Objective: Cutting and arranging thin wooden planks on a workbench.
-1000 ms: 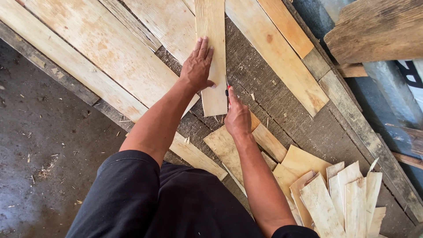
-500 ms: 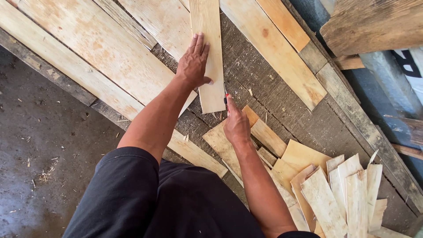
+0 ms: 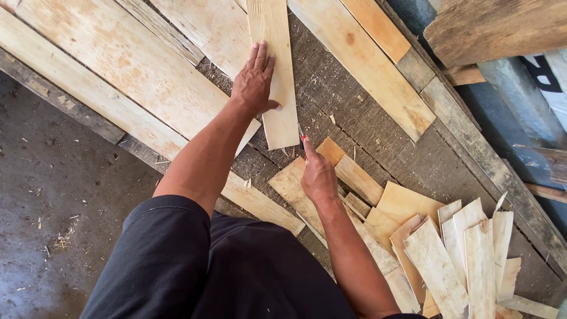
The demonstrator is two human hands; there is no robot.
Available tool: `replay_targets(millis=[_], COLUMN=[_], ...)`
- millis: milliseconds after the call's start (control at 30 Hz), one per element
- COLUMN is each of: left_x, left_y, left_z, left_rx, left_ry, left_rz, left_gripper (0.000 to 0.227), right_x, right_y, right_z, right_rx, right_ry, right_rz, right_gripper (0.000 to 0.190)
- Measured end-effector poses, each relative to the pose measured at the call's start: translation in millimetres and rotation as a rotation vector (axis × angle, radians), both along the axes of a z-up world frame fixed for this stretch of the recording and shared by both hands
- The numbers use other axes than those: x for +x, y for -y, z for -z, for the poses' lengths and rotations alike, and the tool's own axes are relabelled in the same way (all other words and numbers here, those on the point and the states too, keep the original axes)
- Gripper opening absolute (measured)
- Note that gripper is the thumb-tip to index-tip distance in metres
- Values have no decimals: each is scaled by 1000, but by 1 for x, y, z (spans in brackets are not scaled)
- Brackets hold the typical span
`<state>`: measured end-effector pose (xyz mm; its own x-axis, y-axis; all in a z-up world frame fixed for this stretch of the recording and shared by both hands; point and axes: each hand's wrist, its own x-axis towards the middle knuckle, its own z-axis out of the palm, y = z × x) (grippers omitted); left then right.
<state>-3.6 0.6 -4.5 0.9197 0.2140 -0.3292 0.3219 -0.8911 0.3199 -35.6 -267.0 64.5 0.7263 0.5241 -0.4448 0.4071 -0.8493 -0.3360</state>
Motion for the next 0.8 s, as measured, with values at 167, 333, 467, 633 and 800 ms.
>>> replay_targets(millis=[167, 333, 467, 633, 800], left_x=[0, -2, -1, -3, 2], left_y=[0, 0, -1, -1, -5], left_z=[0, -3, -6, -5, -7], left_rx=[8, 10, 6, -47, -24], left_ry=[-11, -6, 6, 16, -26], left_rz=[0, 2, -6, -27, -18], left_gripper=[146, 147, 145, 145, 144], right_x=[-9, -19, -9, 38, 106], right_y=[3, 14, 14, -24, -99], right_z=[-2, -4, -30, -61, -22], right_rx=[-37, -97, -231, -226, 198], right_ry=[-14, -17, -80, -119, 0], right_rz=[17, -2, -23, -25, 89], right_gripper=[58, 61, 69, 60, 66])
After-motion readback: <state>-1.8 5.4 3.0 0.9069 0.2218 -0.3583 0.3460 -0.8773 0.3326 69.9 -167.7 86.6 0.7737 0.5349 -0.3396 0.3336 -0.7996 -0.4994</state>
